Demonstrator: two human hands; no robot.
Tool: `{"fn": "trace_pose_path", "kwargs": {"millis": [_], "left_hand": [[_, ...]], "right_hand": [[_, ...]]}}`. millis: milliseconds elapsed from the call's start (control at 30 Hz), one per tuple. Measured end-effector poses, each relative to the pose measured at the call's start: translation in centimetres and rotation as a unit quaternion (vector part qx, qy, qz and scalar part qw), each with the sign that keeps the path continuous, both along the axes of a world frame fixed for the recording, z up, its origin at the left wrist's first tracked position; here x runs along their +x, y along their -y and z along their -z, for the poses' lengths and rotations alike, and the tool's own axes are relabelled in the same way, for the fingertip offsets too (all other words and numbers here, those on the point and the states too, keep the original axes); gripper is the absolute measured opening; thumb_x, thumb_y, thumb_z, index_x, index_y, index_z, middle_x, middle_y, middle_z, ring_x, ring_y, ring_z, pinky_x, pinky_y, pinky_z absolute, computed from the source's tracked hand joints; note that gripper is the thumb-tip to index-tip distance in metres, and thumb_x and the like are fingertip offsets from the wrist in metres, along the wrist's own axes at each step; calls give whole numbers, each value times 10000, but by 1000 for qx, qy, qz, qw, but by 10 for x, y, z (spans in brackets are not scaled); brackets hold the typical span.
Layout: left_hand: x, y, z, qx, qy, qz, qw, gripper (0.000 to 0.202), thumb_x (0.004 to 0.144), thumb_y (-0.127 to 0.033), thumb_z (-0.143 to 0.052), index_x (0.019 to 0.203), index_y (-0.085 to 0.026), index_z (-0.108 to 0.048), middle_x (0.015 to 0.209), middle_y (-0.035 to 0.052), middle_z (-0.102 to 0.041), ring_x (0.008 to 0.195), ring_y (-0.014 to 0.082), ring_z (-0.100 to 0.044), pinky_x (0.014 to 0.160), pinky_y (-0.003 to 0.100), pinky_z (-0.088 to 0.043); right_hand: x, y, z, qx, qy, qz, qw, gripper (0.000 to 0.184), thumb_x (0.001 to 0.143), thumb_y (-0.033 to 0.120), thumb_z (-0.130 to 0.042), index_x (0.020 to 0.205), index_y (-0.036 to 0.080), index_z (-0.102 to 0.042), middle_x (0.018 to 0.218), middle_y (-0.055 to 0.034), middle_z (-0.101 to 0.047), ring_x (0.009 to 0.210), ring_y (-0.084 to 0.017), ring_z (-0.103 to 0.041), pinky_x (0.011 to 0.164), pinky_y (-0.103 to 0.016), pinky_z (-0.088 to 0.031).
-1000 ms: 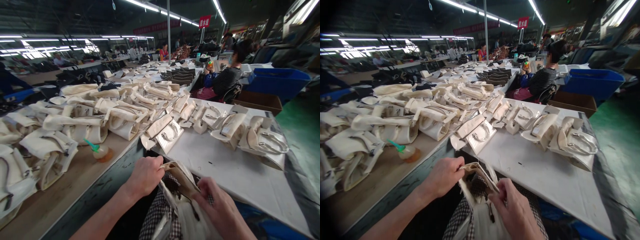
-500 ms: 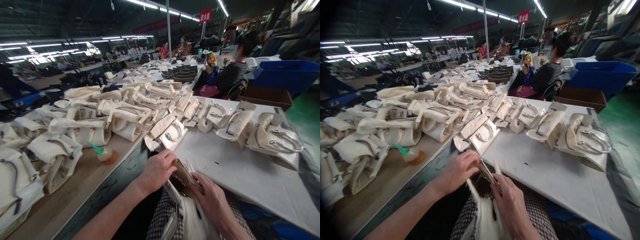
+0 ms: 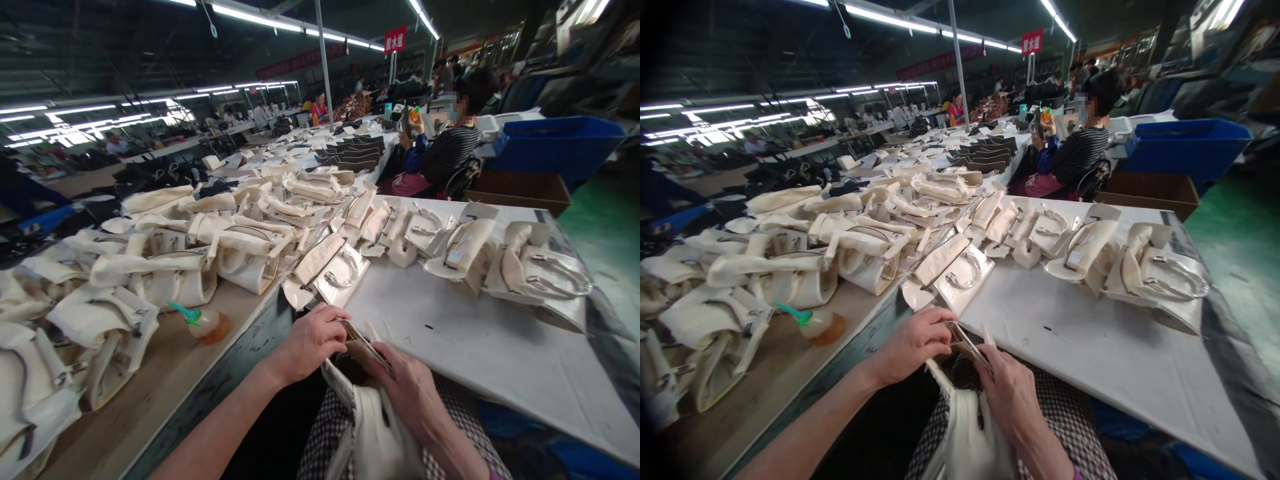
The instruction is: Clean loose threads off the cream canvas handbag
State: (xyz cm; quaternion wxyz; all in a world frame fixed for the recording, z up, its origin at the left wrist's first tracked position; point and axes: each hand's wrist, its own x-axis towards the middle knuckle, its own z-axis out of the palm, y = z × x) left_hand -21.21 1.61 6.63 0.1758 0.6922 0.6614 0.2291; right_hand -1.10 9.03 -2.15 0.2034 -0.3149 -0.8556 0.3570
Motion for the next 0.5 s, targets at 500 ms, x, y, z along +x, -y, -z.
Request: {"fn": "trace_pose_path", "kwargs": {"millis": [500], "left_hand": [[21,-3,-20,-110,137,-115,978,133,842,-132,-516,722,-183,-543,1326,77,-553,1178,202,-534,1039,348,-400]], "right_hand": [[-4,-52,2,-82,-112,-95,986,81,916,234,-521,991,240,-490,1052,-34,-614,802,-149,-644,676,-256,-503]]}}
